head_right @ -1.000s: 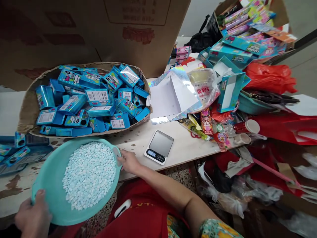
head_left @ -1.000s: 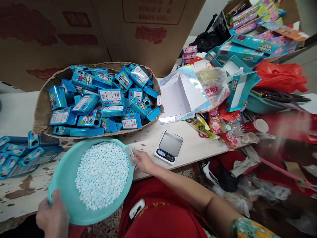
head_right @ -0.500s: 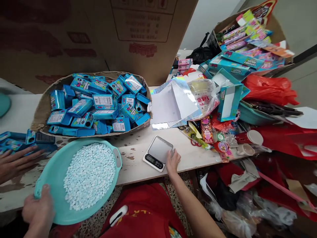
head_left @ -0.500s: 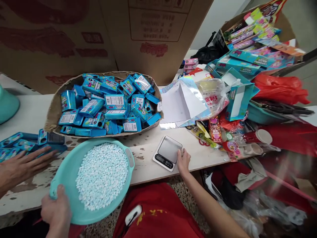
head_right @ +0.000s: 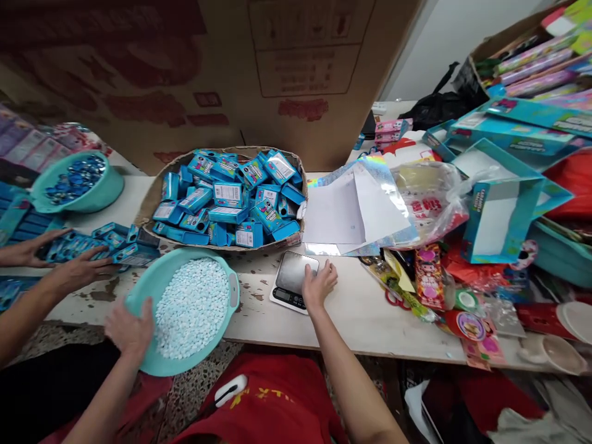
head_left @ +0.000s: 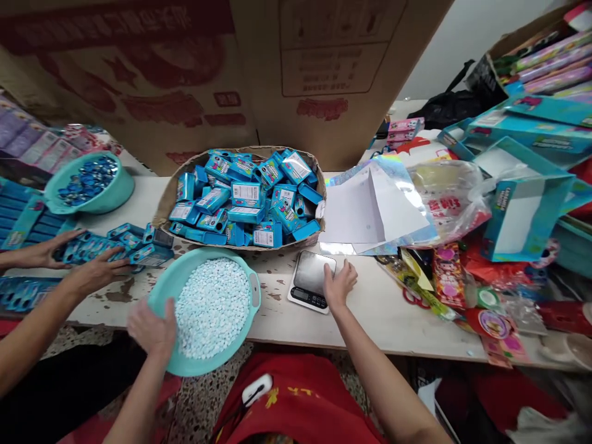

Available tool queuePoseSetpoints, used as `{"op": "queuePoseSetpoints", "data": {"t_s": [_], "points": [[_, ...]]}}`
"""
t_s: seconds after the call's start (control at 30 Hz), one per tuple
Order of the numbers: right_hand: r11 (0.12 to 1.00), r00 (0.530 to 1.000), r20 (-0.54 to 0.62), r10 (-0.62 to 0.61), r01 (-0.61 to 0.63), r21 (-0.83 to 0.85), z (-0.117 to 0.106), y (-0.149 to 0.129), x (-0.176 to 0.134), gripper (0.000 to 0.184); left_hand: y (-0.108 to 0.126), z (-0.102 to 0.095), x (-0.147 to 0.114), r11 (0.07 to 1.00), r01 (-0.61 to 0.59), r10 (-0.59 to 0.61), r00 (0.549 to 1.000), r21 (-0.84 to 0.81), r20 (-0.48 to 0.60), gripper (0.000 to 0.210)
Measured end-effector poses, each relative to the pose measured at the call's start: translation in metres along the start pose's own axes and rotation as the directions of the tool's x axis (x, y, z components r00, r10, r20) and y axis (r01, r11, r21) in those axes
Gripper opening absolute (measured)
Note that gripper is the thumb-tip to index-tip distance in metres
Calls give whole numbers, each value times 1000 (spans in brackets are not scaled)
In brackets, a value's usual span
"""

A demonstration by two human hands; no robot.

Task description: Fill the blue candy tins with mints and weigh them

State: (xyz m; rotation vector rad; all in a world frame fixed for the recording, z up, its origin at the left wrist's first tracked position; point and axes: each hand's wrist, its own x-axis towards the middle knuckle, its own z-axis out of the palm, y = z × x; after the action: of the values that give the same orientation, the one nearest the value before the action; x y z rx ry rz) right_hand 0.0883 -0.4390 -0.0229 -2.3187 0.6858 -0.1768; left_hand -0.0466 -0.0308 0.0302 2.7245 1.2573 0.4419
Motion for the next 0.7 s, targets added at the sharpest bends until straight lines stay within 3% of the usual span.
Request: {"op": "queuePoseSetpoints", "data": {"t_s": [0.07, 0.1, 0.2, 0.27, 0.37, 0.43, 0.53, 0.57, 0.63, 0.7], "points": [[986, 986, -37, -165, 166, 34, -16, -23, 4, 65, 18, 1, -20, 978, -203, 207, 972, -52, 113, 71], [957, 958, -61, -281, 285, 53, -24, -37, 7, 61, 26, 4, -28, 967, -241, 252, 951, -79, 181, 71], [793, 796, -98, -597, 604, 80, -38, -87, 22, 44, 43, 23, -40, 990, -67, 106, 932, -122, 347, 75], [740, 742, -85, -665, 670, 55, -38, -115, 34, 39, 49, 39, -37, 988, -16, 72, 929, -152, 364, 77], [778, 775, -66, -628, 627, -45, -29, -139, 50, 42, 55, 58, -24, 981, -111, 153, 950, -162, 272, 75], [791, 799, 16, -601, 597, -134, -21, -145, 57, 45, 59, 66, -16, 981, -140, 168, 959, -135, 227, 73], [772, 801, 233, -552, 596, -219, -12, -151, 62, 45, 63, 68, -11, 985, -123, 153, 948, -122, 278, 66], [773, 802, 257, -540, 593, -227, -11, -151, 62, 46, 63, 67, -11, 985, -121, 154, 940, -126, 305, 63], [794, 824, 157, -544, 567, -219, -13, -145, 53, 50, 62, 65, -12, 980, -138, 178, 930, -145, 321, 60], [849, 859, -59, -508, 488, -201, -15, -127, 32, 56, 60, 64, -14, 972, -165, 208, 935, -166, 288, 59]]}}
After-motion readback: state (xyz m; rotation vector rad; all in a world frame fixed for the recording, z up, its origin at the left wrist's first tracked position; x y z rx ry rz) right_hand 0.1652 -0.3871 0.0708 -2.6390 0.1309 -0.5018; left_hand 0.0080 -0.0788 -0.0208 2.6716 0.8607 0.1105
